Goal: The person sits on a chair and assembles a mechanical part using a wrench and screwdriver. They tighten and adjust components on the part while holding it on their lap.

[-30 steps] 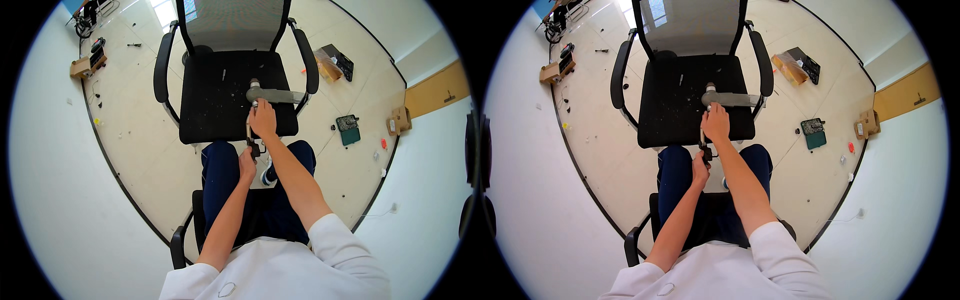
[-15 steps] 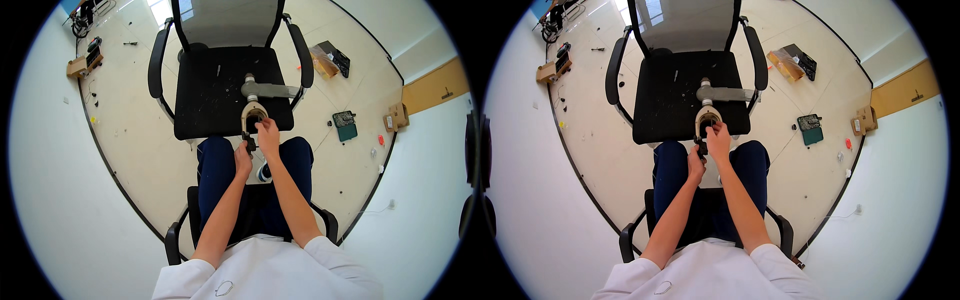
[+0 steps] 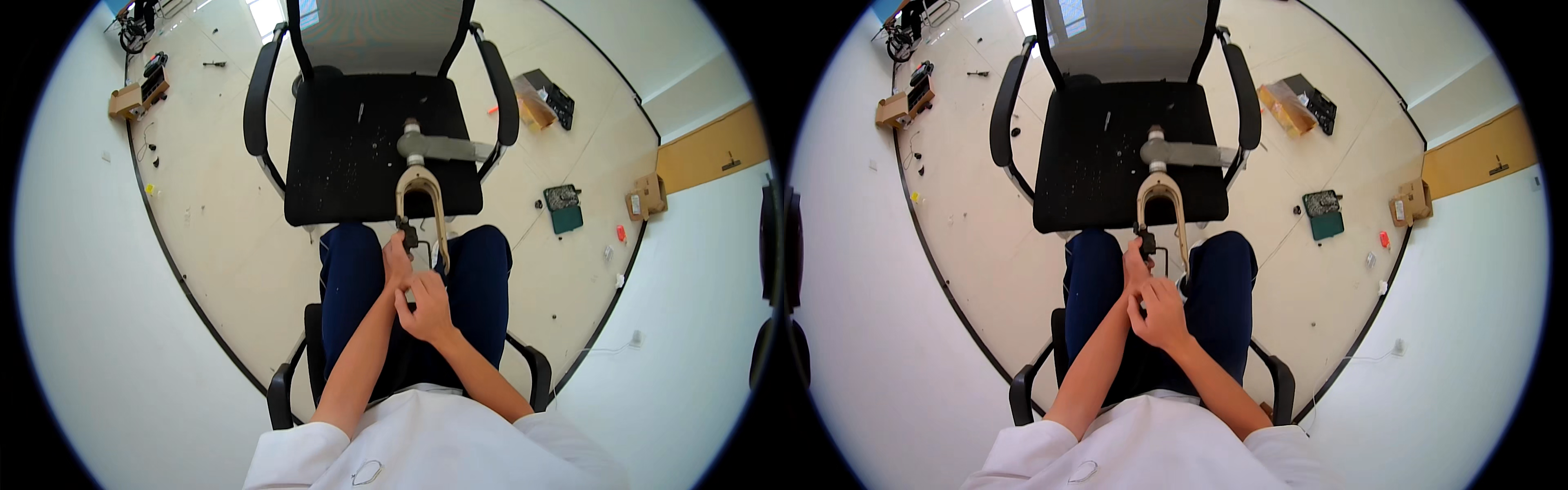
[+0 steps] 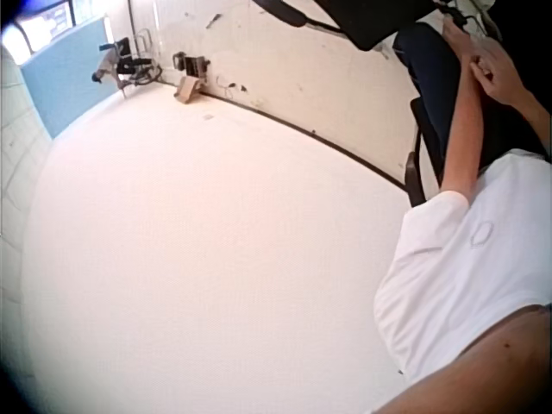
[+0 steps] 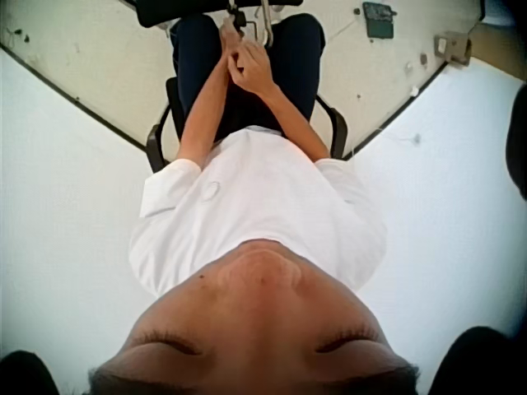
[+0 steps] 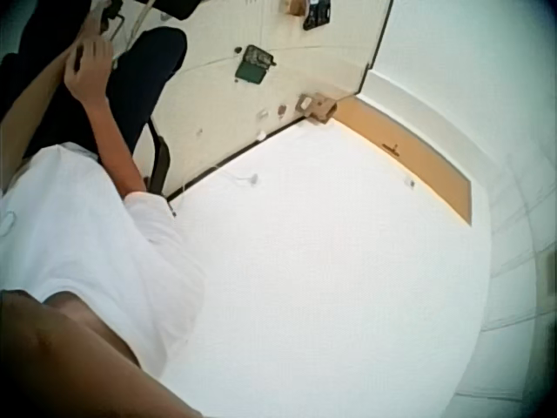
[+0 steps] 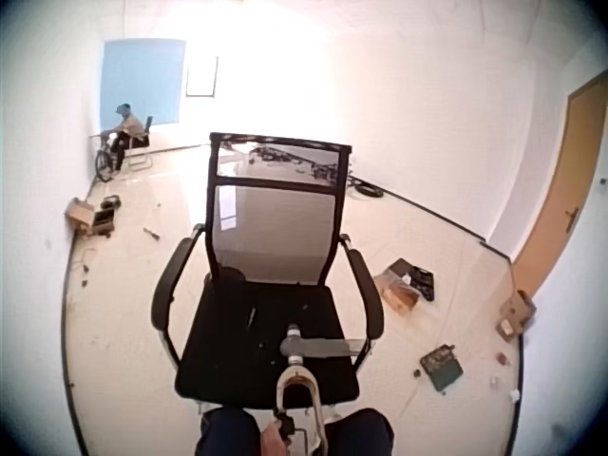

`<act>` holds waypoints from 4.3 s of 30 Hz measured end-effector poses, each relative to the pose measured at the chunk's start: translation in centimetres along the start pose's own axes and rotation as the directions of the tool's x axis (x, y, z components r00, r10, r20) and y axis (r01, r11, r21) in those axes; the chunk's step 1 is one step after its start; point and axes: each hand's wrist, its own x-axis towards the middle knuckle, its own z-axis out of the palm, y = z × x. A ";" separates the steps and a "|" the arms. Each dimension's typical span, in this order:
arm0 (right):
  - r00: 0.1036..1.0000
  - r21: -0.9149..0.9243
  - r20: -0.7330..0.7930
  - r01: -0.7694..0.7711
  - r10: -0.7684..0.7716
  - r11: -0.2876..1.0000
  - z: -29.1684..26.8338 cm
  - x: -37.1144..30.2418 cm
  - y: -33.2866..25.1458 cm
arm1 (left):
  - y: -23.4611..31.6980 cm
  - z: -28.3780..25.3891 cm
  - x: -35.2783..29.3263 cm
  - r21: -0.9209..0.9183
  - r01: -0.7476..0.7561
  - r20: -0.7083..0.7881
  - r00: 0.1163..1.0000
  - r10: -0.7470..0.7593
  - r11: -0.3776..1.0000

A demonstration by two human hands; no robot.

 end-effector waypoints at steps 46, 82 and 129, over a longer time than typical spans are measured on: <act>0.548 0.518 0.399 -0.796 0.735 0.312 5.9 1.6 11.2 | 1.9 -0.4 -0.9 -0.068 0.135 0.023 0.991 -0.133 0.989; 0.616 0.714 0.281 -0.647 0.736 0.268 3.7 2.8 6.2 | -0.1 -0.9 -4.5 -0.210 0.120 0.008 0.993 -0.121 0.970; 0.603 0.822 0.395 -0.569 0.693 0.027 2.5 4.5 3.9 | -0.2 -1.5 -3.9 -0.228 0.111 0.023 0.994 -0.108 0.967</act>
